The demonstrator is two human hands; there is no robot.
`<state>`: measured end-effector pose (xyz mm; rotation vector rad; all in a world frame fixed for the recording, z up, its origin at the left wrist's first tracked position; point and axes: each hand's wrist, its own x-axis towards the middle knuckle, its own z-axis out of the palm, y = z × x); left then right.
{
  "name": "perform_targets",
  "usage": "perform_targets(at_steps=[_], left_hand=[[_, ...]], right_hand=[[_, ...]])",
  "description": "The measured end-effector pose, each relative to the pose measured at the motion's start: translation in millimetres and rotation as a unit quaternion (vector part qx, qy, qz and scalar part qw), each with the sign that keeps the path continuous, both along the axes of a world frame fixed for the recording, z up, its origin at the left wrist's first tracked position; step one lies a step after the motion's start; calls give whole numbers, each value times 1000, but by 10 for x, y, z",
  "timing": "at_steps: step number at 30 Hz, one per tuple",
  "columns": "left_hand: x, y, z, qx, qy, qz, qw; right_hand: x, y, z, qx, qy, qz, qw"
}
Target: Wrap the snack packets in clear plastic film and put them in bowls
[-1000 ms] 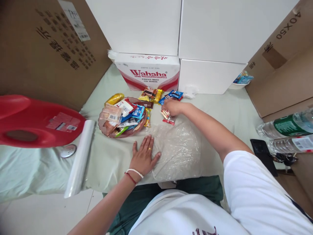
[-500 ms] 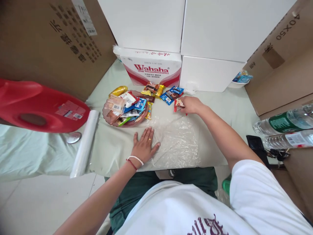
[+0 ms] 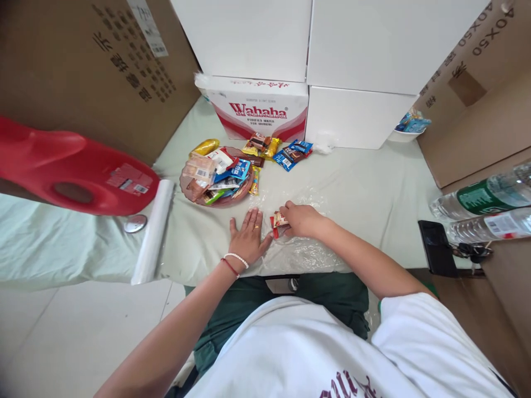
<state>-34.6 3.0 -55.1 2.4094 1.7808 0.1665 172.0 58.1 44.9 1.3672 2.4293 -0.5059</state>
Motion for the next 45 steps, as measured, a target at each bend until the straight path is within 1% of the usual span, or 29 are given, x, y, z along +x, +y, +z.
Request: perform_targets(at_steps=[4,7,10,15,18,20,22,26,29,33,36,37,38,39,40,42,43,45], left_hand=[[3,-2,-2,0,1,0,1000],[11,-1,3,2,4,3,1000],[17,-3,13,0,8,5,1000],[17,-3,24,-3,3,3,1000],[12,0,13,0,-3,0,1000],[10,2,0,5,-7,2,1000],[8,1,-13,9,-12,4,1000],[14,-6,-20,14,-15,3,1000],[21,-3,-11,12,-15,7,1000],[-10,6,14,8,-27,14,1000],[-107,-25,59,37,-55,31,997],[-155,-49,82,53,-64,24,996],[-211,-79,108,66,-74,3,995],[-271,-114,134,70,-84,-34,993],[-334,-153,158,61,-96,-84,990],[-457,-232,195,7,-121,-184,975],[-512,-269,204,-27,-131,-220,966],[-599,-324,203,-84,-139,-256,953]], right_hand=[[65,-111,27,37,20,-18,999],[44,-174,-1,28,44,-1,999],[59,-181,-24,28,50,9,998],[162,-178,36,91,86,-29,992],[158,-231,18,69,80,0,994],[131,-268,-44,41,55,29,997],[118,-280,-122,33,36,35,998],[150,-211,-237,47,34,-8,998],[162,-144,-263,45,44,-23,998],[197,-146,-216,29,66,-19,997],[366,-273,-144,51,131,-51,989],[457,-348,-127,68,160,-70,982],[560,-441,-122,82,190,-87,974],[672,-551,-130,89,220,-94,967],[785,-675,-157,86,243,-90,962],[994,-946,-264,60,264,-63,961],[1079,-1080,-340,47,264,-51,962],[1192,-1310,-506,38,261,-49,963]])
